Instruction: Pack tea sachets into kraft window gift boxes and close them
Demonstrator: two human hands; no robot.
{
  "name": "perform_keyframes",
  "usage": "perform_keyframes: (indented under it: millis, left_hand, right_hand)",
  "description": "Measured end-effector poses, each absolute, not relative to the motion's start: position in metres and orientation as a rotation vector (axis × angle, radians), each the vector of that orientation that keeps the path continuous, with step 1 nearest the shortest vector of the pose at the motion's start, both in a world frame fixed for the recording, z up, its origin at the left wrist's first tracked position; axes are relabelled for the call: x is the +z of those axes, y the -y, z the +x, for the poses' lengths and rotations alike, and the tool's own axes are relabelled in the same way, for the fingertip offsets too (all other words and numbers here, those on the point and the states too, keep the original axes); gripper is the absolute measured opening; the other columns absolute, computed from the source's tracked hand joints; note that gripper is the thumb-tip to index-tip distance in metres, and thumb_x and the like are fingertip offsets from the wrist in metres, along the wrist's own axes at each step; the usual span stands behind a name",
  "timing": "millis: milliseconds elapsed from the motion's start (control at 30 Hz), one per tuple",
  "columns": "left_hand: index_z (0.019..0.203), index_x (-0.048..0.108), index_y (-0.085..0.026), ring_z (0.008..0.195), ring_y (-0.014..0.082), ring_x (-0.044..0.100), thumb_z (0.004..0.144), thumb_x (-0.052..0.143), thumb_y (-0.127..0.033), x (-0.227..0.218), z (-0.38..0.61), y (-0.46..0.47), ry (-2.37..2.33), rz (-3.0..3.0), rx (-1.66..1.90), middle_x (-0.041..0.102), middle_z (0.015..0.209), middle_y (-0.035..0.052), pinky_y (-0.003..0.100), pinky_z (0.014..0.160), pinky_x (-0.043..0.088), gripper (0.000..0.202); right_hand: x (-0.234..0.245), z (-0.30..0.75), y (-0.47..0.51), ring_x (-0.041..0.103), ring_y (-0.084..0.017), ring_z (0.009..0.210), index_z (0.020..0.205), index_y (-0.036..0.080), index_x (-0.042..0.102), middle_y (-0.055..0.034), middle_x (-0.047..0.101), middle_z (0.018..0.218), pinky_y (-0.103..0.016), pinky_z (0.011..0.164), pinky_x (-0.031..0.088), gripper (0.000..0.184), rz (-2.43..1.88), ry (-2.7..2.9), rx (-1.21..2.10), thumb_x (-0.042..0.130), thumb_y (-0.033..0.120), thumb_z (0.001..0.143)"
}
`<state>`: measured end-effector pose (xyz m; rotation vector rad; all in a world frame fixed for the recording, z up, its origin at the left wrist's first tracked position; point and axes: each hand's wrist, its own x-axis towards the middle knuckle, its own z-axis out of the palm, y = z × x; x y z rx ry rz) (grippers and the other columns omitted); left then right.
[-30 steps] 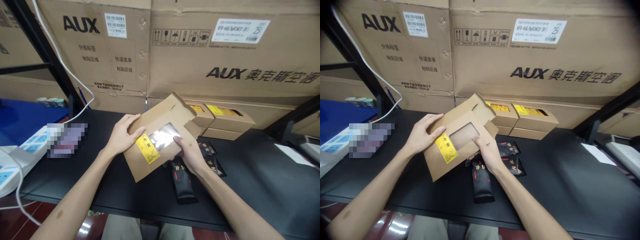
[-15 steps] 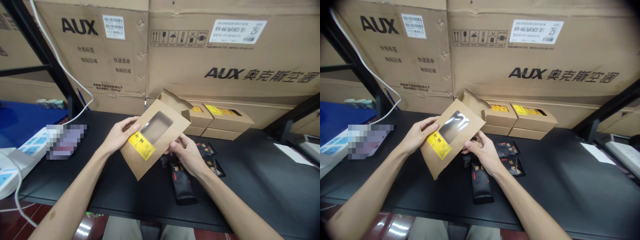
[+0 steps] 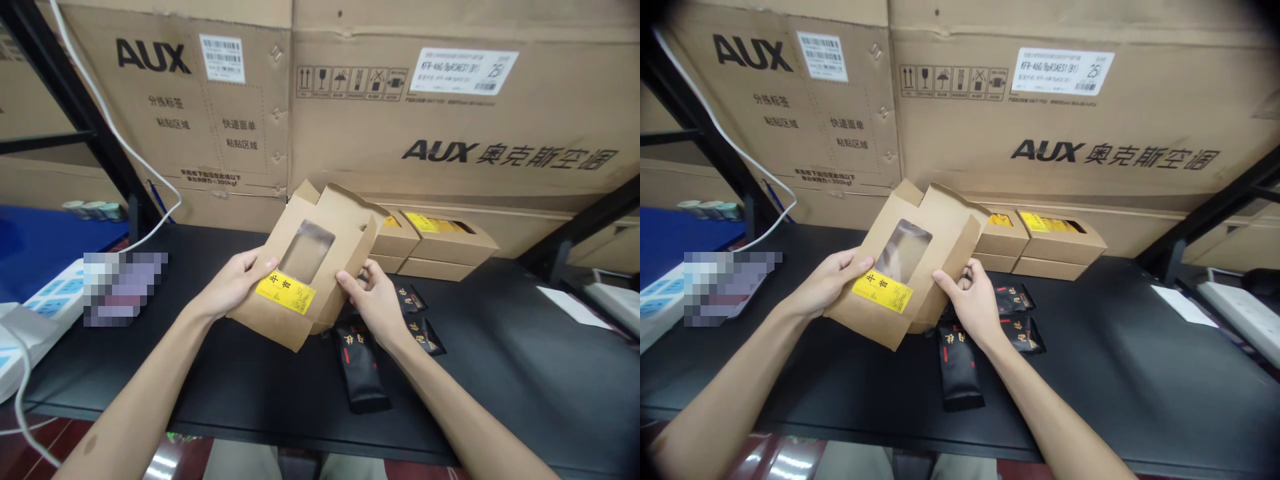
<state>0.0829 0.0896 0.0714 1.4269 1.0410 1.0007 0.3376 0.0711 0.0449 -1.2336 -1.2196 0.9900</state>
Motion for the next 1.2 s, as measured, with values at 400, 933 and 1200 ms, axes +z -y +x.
perform_keyframes:
  millis: [400, 933, 1200]
  left_hand:
    - [0.14, 0.064, -0.028, 0.11, 0.0262, 0.075, 0.086, 0.077, -0.051, 0.072, 0.087, -0.097, -1.087, 1.215, 1.261, 0.076, 0.131, 0.0067, 0.034, 0.088, 0.06, 0.06]
    - [0.147, 0.061, -0.029, 0.149, 0.0371, 0.053, 0.075, 0.073, -0.034, 0.078, 0.074, -0.088, -0.742, 1.369, 1.026, 0.062, 0.156, 0.0071, 0.049, 0.118, 0.049, 0.074]
    - [0.16, 0.049, -0.036, 0.158, 0.0382, 0.042, 0.072, 0.092, -0.048, 0.073, 0.075, -0.088, -0.879, 1.554, 1.031, 0.05, 0.168, 0.0092, 0.049, 0.123, 0.048, 0.099]
  right_hand:
    - [0.031, 0.346, -0.066, 0.057, -0.029, 0.139, 0.168, 0.037, 0.032, -0.0145, 0.034, 0.164, -0.05, 0.11, 0.06, 0.088, -0.994, 1.91, 0.409, 0.074, 0.034, 0.091]
    - [0.032, 0.348, -0.067, 0.055, -0.025, 0.148, 0.156, 0.027, 0.051, -0.0114, 0.056, 0.159, -0.051, 0.122, 0.052, 0.052, -0.977, 1.832, 0.358, 0.055, 0.024, 0.104]
    - [0.039, 0.349, -0.063, 0.058, -0.028, 0.146, 0.142, 0.027, 0.065, -0.0125, 0.059, 0.156, -0.054, 0.118, 0.054, 0.041, -0.947, 1.827, 0.16, 0.054, 0.021, 0.102]
